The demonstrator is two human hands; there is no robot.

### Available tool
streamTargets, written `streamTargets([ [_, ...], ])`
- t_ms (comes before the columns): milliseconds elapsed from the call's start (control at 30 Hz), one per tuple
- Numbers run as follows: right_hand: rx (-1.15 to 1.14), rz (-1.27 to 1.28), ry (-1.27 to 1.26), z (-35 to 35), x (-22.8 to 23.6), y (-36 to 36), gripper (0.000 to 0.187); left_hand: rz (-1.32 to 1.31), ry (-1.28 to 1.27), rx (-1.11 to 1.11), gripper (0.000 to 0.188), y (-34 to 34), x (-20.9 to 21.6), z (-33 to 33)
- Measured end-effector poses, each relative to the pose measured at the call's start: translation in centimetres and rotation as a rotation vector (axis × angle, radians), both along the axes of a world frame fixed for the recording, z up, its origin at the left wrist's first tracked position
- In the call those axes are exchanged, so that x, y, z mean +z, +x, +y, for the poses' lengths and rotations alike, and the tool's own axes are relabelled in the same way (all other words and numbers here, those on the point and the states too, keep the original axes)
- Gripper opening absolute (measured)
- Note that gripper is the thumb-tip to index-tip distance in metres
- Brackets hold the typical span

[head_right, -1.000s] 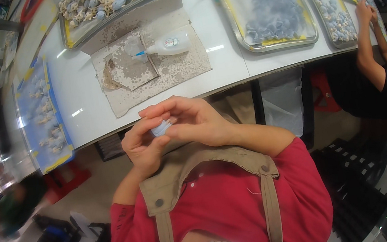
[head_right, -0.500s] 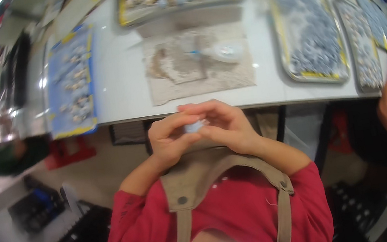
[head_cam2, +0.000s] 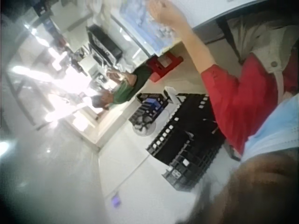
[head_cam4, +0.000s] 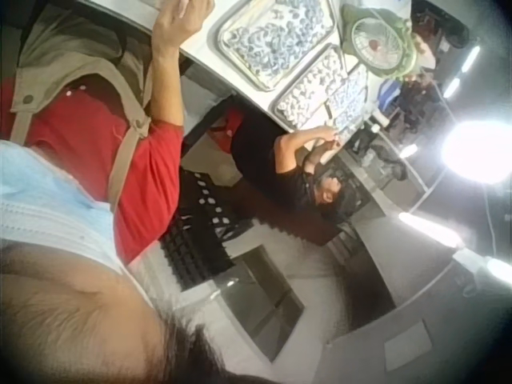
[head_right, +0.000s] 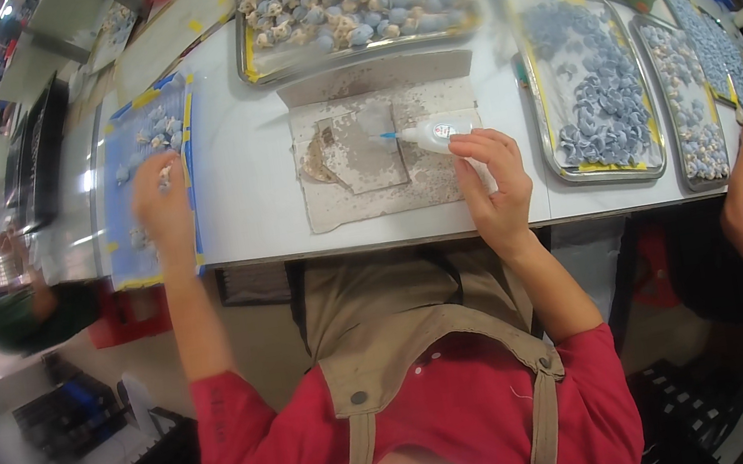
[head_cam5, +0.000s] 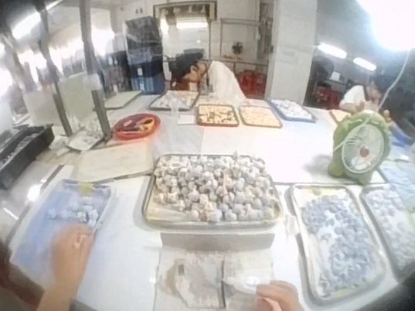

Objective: The person repeatedly picks small shell-like items from a tray, applies a small amount of liquid from a squeeze bottle, and joins two pieces together by hand. The assembled items are placed into a blue plastic container. The process is repeated continuously throughout the clip.

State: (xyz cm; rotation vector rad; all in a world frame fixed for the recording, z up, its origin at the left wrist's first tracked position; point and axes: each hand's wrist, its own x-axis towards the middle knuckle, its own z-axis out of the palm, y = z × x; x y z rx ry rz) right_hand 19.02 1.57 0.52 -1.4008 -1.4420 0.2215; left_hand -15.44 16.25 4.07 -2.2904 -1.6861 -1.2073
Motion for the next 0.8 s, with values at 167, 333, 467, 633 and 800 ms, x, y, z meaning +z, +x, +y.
streamTargets([
  [167,-0.033,-0.007,0.019,0.5,-0.7,0.4,0.024,0.001,-0.173,-0.320,0.021,12.0,-1.4,8.5],
  [333,-0.044,-0.026,0.005,0.3,-0.4,0.4,0.026,0.289,-0.296,-0.286,0.027,16.3,-3.7,13.5],
  [467,-0.078,-0.016,-0.044,1.2,-0.6,1.6,0.032,0.117,-0.292,-0.299,0.029,15.4,-3.8,13.3],
  [633,-0.029,-0.189,-0.226,2.1,-1.3,2.6,0.037,-0.798,-0.583,-0.347,0.030,12.2,-2.3,8.3],
  [800,0.011,-0.189,-0.246,2.1,-0.3,2.3,0.037,-1.350,-0.827,-0.407,0.033,9.9,-1.3,-0.5],
])
